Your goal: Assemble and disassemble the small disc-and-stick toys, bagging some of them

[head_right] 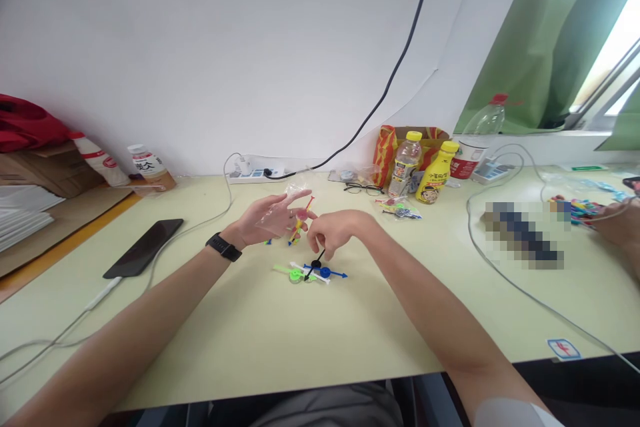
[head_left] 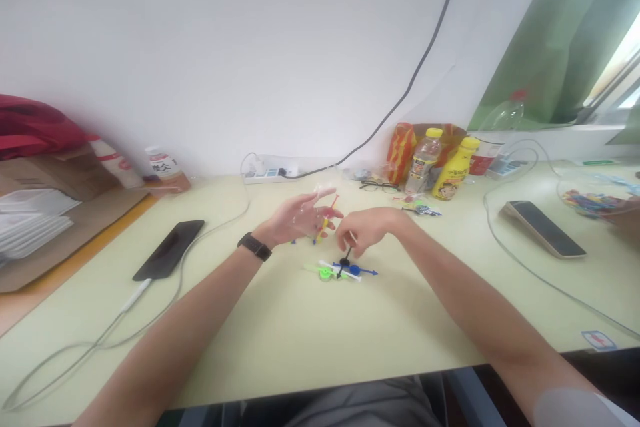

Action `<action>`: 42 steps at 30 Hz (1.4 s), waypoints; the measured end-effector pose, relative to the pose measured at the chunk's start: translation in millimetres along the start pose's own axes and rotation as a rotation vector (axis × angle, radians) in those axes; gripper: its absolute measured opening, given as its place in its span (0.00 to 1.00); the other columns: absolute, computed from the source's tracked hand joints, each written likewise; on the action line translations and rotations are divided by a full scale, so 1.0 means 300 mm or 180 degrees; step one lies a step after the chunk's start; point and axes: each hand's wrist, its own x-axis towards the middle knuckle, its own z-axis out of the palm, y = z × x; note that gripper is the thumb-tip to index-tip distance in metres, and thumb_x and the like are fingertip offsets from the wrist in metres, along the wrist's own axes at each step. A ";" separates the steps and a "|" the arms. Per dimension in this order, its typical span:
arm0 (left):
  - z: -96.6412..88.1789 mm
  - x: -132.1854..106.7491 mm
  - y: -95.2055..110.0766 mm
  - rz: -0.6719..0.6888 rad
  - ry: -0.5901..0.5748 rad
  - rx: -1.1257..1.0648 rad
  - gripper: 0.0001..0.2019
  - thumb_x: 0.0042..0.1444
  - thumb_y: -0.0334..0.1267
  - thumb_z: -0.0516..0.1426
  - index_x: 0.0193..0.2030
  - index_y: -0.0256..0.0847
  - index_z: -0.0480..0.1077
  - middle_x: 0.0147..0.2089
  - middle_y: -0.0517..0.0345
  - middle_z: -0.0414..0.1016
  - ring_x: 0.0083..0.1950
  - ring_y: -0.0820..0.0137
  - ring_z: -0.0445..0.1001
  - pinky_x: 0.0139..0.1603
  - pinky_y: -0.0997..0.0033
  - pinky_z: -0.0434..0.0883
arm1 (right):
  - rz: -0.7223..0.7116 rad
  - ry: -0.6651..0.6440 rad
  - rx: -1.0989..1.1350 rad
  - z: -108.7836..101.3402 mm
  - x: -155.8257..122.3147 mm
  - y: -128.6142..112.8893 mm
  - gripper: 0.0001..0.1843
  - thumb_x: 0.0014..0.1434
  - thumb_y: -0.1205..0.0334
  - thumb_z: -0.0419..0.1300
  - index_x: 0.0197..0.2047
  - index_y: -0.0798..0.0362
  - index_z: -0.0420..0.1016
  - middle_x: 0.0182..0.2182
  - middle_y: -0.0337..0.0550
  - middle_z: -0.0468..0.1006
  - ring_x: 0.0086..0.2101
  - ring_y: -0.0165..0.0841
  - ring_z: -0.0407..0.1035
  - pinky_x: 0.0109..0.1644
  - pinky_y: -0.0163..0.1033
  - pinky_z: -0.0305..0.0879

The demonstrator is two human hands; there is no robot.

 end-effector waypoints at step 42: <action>0.036 -0.002 -0.028 -0.0067 -0.0521 0.0506 0.36 0.59 0.54 0.61 0.72 0.51 0.59 0.61 0.41 0.72 0.48 0.59 0.72 0.49 0.59 0.66 | 0.0272 0.2876 0.1078 -0.097 -0.171 -0.048 0.08 0.62 0.64 0.56 0.45 0.49 0.70 0.29 0.39 0.78 0.28 0.32 0.66 0.31 0.36 0.57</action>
